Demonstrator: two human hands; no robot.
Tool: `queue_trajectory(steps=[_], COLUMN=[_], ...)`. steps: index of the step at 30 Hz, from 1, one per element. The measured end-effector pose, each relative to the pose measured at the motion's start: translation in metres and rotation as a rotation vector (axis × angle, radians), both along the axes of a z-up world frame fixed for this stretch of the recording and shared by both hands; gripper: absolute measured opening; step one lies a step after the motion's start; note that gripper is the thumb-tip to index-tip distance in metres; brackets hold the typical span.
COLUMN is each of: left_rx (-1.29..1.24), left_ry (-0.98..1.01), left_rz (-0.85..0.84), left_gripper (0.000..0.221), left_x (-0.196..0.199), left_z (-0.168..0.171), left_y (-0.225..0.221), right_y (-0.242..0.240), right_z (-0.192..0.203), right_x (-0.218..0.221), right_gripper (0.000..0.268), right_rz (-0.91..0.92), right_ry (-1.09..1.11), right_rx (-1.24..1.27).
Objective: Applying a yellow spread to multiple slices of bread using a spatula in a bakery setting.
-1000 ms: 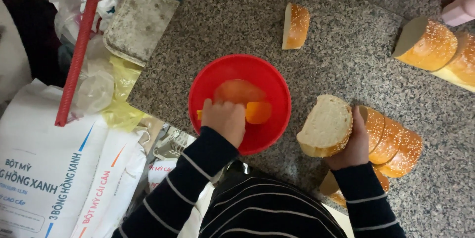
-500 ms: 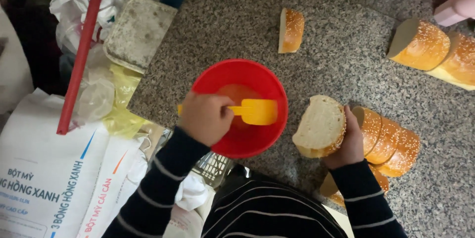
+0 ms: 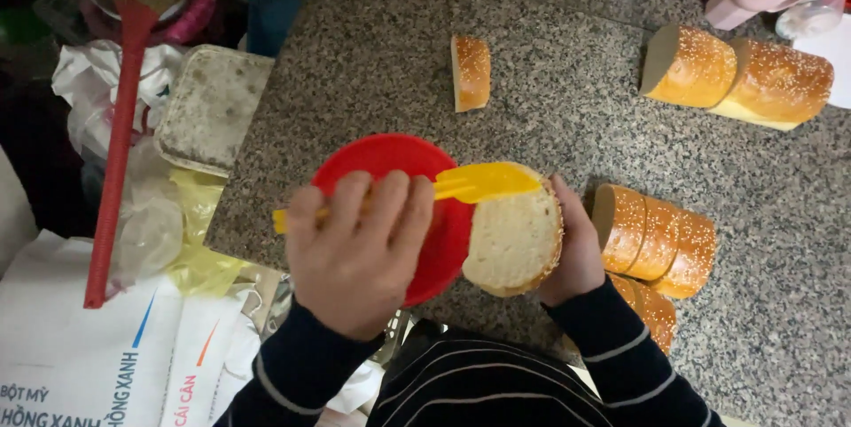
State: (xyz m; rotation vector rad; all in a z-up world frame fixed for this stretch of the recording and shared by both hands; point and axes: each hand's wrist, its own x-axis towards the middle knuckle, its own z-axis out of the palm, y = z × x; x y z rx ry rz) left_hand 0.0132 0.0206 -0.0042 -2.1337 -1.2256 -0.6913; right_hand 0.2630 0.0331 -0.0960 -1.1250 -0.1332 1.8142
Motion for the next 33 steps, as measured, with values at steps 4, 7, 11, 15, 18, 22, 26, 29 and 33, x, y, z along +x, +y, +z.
queue_trajectory(steps=[4, 7, 11, 15, 18, 22, 26, 29, 33], left_rx=[0.02, 0.001, -0.248, -0.906, -0.889, -0.834, -0.785, -0.584, -0.944], left_ry=[0.175, 0.264, -0.055, -0.466, -0.427, -0.449, -0.37, -0.356, -0.466], left_rz=[-0.037, -0.187, -0.091, -0.003, 0.113, 0.113, 0.066, 0.139, -0.007], left_gripper=[0.017, 0.022, 0.016, 0.026, 0.04, 0.041, 0.039, 0.037, 0.042], left_x=[-0.006, -0.033, -0.031, -0.016, -0.035, -0.023, -0.008, -0.013, -0.005], left_z=[-0.004, -0.009, 0.005, 0.001, -0.018, 0.004, 0.003, 0.003, 0.0], left_y=[-0.013, -0.017, -0.007, 0.006, 0.011, 0.011, 0.017, 0.02, 0.005], right_y=[0.006, 0.011, 0.01, 0.003, 0.001, 0.0, -0.006, -0.008, -0.008], right_z=[0.023, 0.026, 0.028, 0.03, 0.021, 0.011, -0.004, 0.0, -0.025], right_x=[-0.005, 0.005, 0.008, 0.003, 0.012, 0.02, 0.022, 0.024, 0.041], right_gripper=[0.068, 0.087, 0.074, 0.077, 0.073, 0.073, 0.057, 0.061, 0.053], right_rz=[-0.027, -0.01, -0.045, 0.019, -0.022, 0.014, 0.0, -0.022, -0.078], right_ry=[0.028, -0.019, -0.086, -0.036, -0.026, -0.088, -0.084, -0.066, -0.046], right_rx=[-0.142, -0.075, -0.08, -0.042, 0.049, -0.027, 0.072, -0.015, 0.05])
